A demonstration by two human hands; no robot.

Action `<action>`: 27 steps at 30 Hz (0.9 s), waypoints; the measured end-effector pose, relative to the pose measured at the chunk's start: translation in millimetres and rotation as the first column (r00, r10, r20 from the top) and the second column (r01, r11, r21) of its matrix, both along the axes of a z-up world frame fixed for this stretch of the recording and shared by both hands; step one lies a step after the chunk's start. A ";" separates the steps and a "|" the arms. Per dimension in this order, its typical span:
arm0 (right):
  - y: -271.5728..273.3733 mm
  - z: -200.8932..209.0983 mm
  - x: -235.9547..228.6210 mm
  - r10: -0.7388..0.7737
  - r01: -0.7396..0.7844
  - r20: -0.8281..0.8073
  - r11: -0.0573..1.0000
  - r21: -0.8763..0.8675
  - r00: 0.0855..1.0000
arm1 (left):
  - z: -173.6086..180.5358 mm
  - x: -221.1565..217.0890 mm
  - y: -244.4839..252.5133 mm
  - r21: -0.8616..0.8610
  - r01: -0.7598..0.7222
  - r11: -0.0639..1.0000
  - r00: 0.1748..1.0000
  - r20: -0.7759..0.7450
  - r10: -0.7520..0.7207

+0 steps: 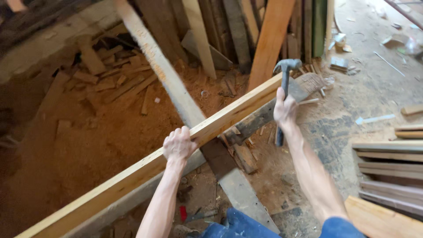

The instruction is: The person hammers a long wooden plank onto a frame, then uses a corded drill to drive screws into the plank. The person repositions the plank and continues fastening it to the frame.

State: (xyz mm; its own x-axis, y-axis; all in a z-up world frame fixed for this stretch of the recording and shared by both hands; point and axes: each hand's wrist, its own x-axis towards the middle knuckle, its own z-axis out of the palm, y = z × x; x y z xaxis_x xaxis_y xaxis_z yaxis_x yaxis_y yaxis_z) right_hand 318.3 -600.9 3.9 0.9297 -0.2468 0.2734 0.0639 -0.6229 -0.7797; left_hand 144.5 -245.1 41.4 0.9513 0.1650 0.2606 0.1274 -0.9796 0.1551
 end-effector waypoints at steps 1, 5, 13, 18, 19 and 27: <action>14.2 0.5 -19.2 0.022 -0.022 -0.001 0.997 0.072 1.000 | -0.5 2.2 0.1 0.007 0.019 1.000 1.000 0.007 -0.019; 81.8 1.5 -117.4 0.393 -0.255 -0.062 0.700 0.667 0.917 | -9.8 -3.7 5.6 0.035 0.028 0.999 0.996 0.088 -0.031; 176.0 23.3 -230.3 0.764 -0.620 0.062 0.470 0.629 0.642 | 0.9 -92.7 96.2 0.091 -0.111 0.990 0.993 0.057 0.106; 222.5 10.7 -250.9 0.768 -0.782 0.223 0.508 0.360 0.601 | -0.8 -141.3 153.4 0.095 -0.168 0.981 0.985 -0.033 0.171; 237.6 7.6 -251.5 0.759 -0.778 0.171 0.608 0.156 0.628 | -3.1 -145.6 159.7 0.110 -0.163 0.981 0.986 -0.009 0.165; 256.6 26.8 -268.6 0.733 -0.655 0.074 0.551 0.518 0.676 | -13.5 -154.1 172.6 0.072 -0.144 0.987 0.980 0.147 0.132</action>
State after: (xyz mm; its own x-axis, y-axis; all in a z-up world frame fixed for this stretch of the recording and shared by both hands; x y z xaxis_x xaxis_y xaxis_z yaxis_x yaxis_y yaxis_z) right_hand 49.6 -344.3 30.7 0.8824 0.4370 0.1743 0.1869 0.0143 -0.9823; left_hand -9.6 -72.5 27.9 0.8735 0.2647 0.4086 0.2449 -0.9643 0.1011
